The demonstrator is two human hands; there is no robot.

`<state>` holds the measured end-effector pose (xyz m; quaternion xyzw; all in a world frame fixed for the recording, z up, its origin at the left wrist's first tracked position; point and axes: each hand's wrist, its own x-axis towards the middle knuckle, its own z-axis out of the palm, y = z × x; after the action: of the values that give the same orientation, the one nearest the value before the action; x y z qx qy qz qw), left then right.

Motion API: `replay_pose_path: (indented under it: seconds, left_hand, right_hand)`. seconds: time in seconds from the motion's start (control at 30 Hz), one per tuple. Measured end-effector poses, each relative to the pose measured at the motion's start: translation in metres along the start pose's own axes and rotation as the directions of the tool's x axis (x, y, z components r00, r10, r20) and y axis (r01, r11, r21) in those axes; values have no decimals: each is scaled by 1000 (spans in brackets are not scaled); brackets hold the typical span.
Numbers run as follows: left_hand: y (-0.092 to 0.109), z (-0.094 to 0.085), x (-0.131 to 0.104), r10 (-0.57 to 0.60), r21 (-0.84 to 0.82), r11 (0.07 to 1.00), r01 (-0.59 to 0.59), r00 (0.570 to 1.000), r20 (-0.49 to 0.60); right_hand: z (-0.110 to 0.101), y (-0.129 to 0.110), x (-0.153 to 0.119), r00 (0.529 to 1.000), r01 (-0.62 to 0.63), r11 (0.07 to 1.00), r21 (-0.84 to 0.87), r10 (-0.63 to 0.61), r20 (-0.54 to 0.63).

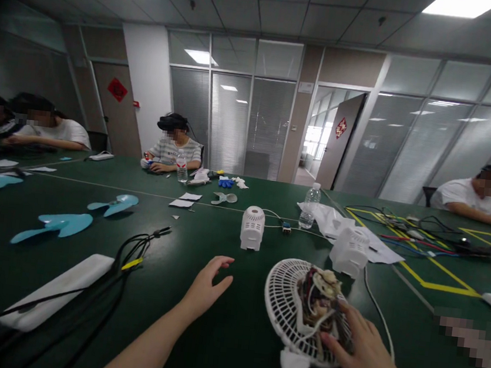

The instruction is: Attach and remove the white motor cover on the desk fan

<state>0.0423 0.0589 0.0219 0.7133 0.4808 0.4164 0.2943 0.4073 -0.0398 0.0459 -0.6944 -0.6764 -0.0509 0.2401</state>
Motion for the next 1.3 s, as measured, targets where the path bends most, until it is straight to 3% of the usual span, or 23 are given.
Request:
replay_pose_path:
  seconds: [0.07, 0.2, 0.33, 0.47, 0.57, 0.7, 0.83, 1.0, 1.3]
  left_hand:
    - [2, 0, -3, 99, -8, 995, -99, 994, 48]
    - [7, -5, -8, 259, 27, 963, -267, 952, 165]
    - [10, -14, -8, 275, 182, 933, -311, 941, 198]
    - [9, -18, -3, 244, 242, 924, -298, 942, 229]
    - [10, -16, 0, 234, 258, 920, -295, 941, 244]
    - [12, -14, 0, 247, 274, 912, -307, 941, 230]
    - [10, -13, 1, 256, 271, 910, -313, 940, 225]
    - [7, -13, 2, 267, 272, 908, -319, 940, 212]
    - [10, -15, 3, 271, 262, 910, -321, 940, 208]
  right_hand:
    - [8, -39, 5, 990, 64, 998, 18, -66, 127]
    - [27, -103, 13, 968, 169, 982, 84, -181, 174]
    - [29, -133, 26, 946, 240, 958, 155, -267, 186]
    - [15, -129, 64, 877, 285, 911, 298, -373, 301]
    - [20, -122, 110, 891, 270, 880, 391, -382, 246]
    - [59, -129, 174, 924, 287, 851, 440, -367, 106]
    - [104, -140, 218, 927, 316, 825, 468, -373, 31]
    - [125, -140, 238, 910, 360, 790, 496, -414, -1]
    - [112, -134, 232, 929, 344, 817, 464, -368, -40]
